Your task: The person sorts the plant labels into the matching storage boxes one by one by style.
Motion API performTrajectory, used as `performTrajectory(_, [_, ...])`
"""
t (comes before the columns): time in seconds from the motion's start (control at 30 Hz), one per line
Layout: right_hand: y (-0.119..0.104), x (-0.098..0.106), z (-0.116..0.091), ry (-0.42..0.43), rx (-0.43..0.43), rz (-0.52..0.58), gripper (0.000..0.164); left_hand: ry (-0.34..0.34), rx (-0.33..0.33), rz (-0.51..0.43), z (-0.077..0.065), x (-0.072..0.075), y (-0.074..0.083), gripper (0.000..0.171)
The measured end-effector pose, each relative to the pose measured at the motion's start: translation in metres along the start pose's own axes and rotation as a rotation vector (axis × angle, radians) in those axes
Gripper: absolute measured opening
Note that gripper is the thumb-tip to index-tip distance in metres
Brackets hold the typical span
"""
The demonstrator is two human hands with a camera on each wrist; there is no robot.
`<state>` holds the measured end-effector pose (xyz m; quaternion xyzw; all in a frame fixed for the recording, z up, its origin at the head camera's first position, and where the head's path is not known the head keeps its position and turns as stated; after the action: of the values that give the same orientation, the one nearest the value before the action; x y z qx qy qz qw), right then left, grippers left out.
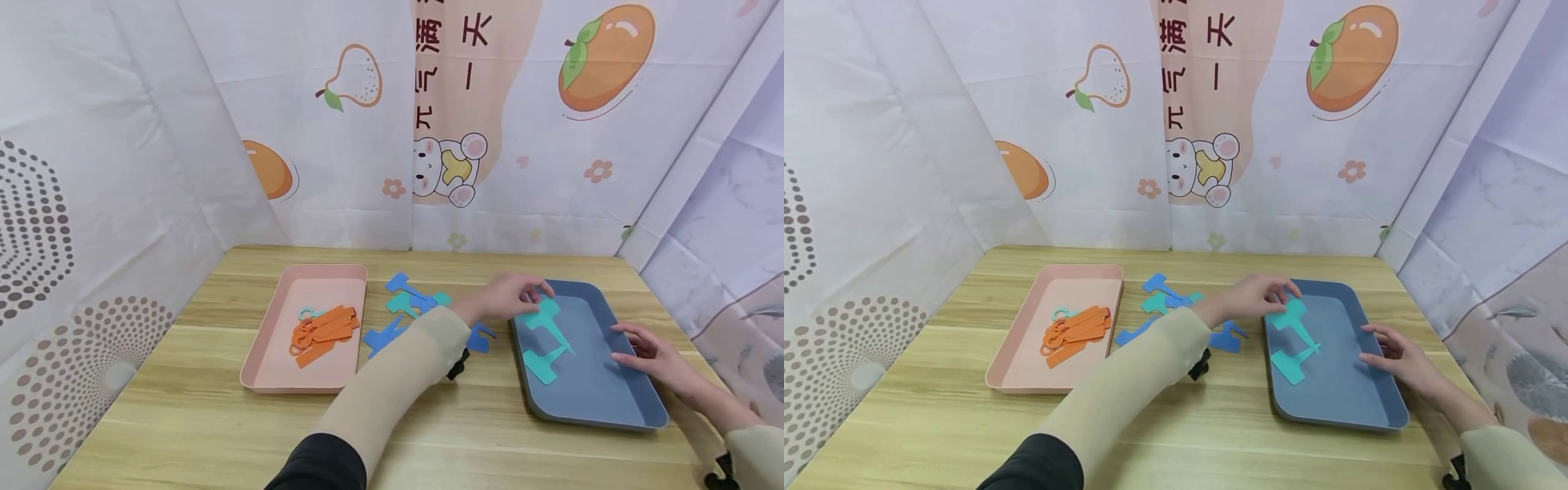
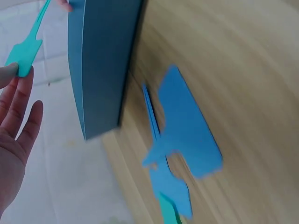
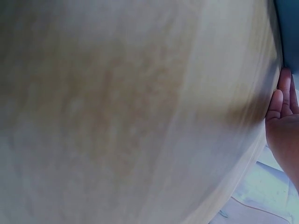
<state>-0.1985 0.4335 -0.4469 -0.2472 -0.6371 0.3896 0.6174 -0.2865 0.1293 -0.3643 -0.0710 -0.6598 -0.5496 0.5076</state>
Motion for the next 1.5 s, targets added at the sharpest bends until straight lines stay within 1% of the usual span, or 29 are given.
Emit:
performTrajectory(0.13, [0.0, -0.001, 0.0, 0.005, 0.001, 0.001, 0.051, -0.038, 0.014, 0.017, 0.009, -0.012, 0.01, 0.029])
performTrajectory(0.23, [0.001, -0.001, -0.001, 0.006, 0.002, 0.003, 0.051, -0.067, 0.031, 0.041, 0.013, -0.024, 0.013, 0.028])
performTrajectory(0.33, [0.002, -0.001, -0.001, 0.013, 0.001, -0.003, 0.05, -0.091, 0.048, 0.089, 0.017, -0.035, 0.013, 0.028])
performTrajectory(0.47, [0.001, -0.001, -0.001, 0.01, -0.016, -0.019, 0.051, -0.128, 0.054, 0.154, 0.02, -0.048, 0.011, 0.028])
performTrajectory(0.63, [-0.001, -0.001, 0.0, 0.012, -0.014, -0.024, 0.051, -0.191, 0.054, 0.216, 0.02, -0.056, 0.008, 0.029])
performTrajectory(0.8, [-0.001, 0.0, 0.001, 0.017, 0.013, 0.009, 0.049, -0.234, 0.028, 0.274, 0.017, -0.061, 0.007, 0.028])
performTrajectory(0.87, [-0.001, 0.0, 0.001, 0.017, 0.009, 0.009, 0.049, -0.245, 0.022, 0.284, 0.016, -0.063, 0.006, 0.028])
performTrajectory(0.97, [0.0, 0.0, 0.001, 0.013, -0.012, -0.018, 0.05, -0.253, 0.026, 0.281, 0.016, -0.065, 0.005, 0.028])
performTrajectory(1.1, [0.0, 0.0, 0.002, 0.014, -0.033, -0.049, 0.05, -0.254, 0.029, 0.26, 0.016, -0.066, 0.002, 0.027])
performTrajectory(1.23, [0.0, 0.0, 0.002, 0.017, -0.017, -0.024, 0.05, -0.252, 0.009, 0.234, 0.015, -0.065, 0.0, 0.026])
performTrajectory(1.33, [0.0, 0.0, 0.002, 0.013, -0.003, -0.006, 0.05, -0.255, -0.016, 0.206, 0.014, -0.061, 0.001, 0.027])
performTrajectory(1.5, [0.0, 0.0, 0.002, 0.013, -0.016, -0.014, 0.05, -0.261, -0.029, 0.153, 0.011, -0.051, 0.005, 0.027])
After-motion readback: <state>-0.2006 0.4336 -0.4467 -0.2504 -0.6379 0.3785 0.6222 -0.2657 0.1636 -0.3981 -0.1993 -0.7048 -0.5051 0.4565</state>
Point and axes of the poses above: each hand's wrist, its own z-axis towards the middle knuckle, its own x-axis out of the back of the hand, y = z × x, the point moved 2 cm from there along z, towards the middle knuckle, and after that the axes turned 2 degrees about z, right-handed, at the moved point
